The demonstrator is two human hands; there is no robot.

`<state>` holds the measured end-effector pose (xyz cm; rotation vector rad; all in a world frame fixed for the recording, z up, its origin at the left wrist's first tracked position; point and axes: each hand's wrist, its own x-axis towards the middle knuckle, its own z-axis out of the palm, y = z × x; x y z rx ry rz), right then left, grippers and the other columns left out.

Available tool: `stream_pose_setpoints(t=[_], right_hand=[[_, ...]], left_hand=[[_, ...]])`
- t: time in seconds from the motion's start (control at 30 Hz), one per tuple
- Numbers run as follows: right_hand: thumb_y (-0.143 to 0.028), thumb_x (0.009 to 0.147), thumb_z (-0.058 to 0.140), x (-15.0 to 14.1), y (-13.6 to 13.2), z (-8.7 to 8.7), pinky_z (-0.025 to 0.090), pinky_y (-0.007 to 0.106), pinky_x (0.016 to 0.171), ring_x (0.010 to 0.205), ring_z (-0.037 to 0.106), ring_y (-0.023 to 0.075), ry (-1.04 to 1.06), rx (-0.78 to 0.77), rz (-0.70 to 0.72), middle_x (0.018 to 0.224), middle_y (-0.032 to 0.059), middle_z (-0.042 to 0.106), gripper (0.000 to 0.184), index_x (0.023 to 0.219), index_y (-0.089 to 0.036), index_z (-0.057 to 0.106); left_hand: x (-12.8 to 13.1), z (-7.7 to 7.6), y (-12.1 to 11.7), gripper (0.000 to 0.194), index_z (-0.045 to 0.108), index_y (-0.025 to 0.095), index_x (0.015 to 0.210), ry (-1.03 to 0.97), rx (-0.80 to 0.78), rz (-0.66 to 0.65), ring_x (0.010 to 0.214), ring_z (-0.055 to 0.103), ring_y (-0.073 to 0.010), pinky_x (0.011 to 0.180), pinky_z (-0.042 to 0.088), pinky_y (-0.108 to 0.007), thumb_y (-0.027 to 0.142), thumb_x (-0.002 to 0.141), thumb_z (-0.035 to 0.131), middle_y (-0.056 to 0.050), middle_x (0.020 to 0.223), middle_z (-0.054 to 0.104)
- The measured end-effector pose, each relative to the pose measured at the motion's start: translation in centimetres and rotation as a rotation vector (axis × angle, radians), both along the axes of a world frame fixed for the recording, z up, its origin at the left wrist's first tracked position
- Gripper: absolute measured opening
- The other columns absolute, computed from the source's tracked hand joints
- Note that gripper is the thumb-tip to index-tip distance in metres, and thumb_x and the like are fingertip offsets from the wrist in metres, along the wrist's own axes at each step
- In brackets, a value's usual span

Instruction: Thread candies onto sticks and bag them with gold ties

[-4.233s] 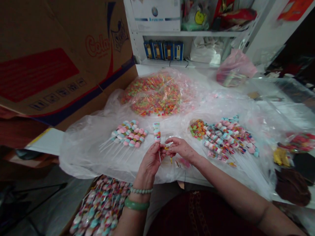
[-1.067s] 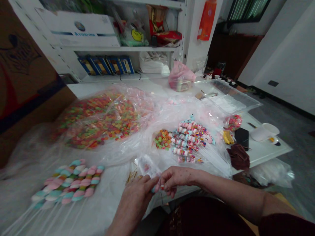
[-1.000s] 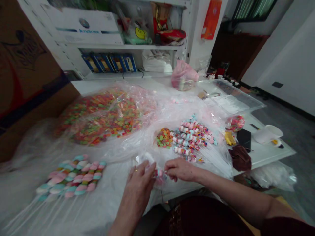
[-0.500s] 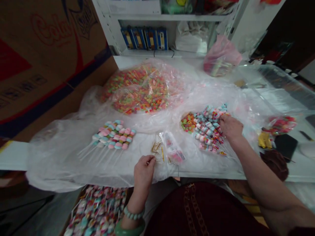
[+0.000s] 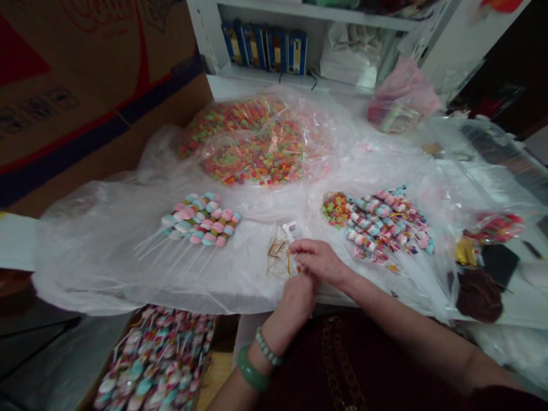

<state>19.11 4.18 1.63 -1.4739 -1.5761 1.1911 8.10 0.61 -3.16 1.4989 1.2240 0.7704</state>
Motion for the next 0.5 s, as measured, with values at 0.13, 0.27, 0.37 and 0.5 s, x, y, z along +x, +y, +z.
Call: stream_pose_setpoints(t=[0.13, 0.27, 0.37, 0.5], right_hand=[[-0.016, 0.067, 0.048, 4.7, 3.4, -3.2, 0.044, 0.029, 0.076, 0.08, 0.057, 0.0171, -0.255, 0.03, -0.231, 0.082, 0.0019, 0.065, 0.024, 0.083, -0.016, 0.066], [-0.018, 0.069, 0.046, 8.5, 4.3, -4.4, 0.043, 0.028, 0.074, 0.078, 0.057, 0.0168, -0.251, -0.002, -0.297, 0.08, 0.0019, 0.066, 0.023, 0.081, -0.016, 0.065], [-0.016, 0.073, 0.045, 8.9, 3.2, -3.9, 0.042, 0.03, 0.082, 0.086, 0.057, 0.0186, -0.347, 0.066, -0.258, 0.085, 0.0032, 0.067, 0.021, 0.08, -0.018, 0.065], [-0.015, 0.085, 0.041, 6.5, 0.6, -2.2, 0.037, 0.033, 0.087, 0.096, 0.054, 0.0225, -0.724, 0.269, -0.072, 0.096, 0.011, 0.065, 0.024, 0.085, -0.017, 0.065]], left_hand=[[-0.5, 0.5, -0.2, 0.053, 0.055, 0.02, 0.13, 0.156, 0.114, -0.267, 0.104, 0.062, -0.0264, 0.092, 0.047, -0.042, 0.01, 0.078, 0.051, -0.014, 0.121, 0.064], [-1.6, 0.4, 0.3, 0.042, 0.063, 0.019, 0.118, 0.124, 0.052, -0.152, 0.113, 0.059, -0.0259, 0.1, 0.042, -0.044, 0.014, 0.078, 0.054, -0.012, 0.122, 0.066], [-1.8, 0.4, 0.6, 0.034, 0.071, 0.019, 0.105, 0.043, -0.045, -0.047, 0.102, 0.064, -0.0253, 0.095, 0.046, -0.042, 0.014, 0.074, 0.057, -0.009, 0.109, 0.071], [-1.8, 0.8, 0.5, 0.024, 0.073, 0.02, 0.093, -0.07, -0.165, 0.109, 0.083, 0.065, -0.0225, 0.074, 0.052, -0.034, 0.022, 0.074, 0.059, -0.006, 0.09, 0.073]])
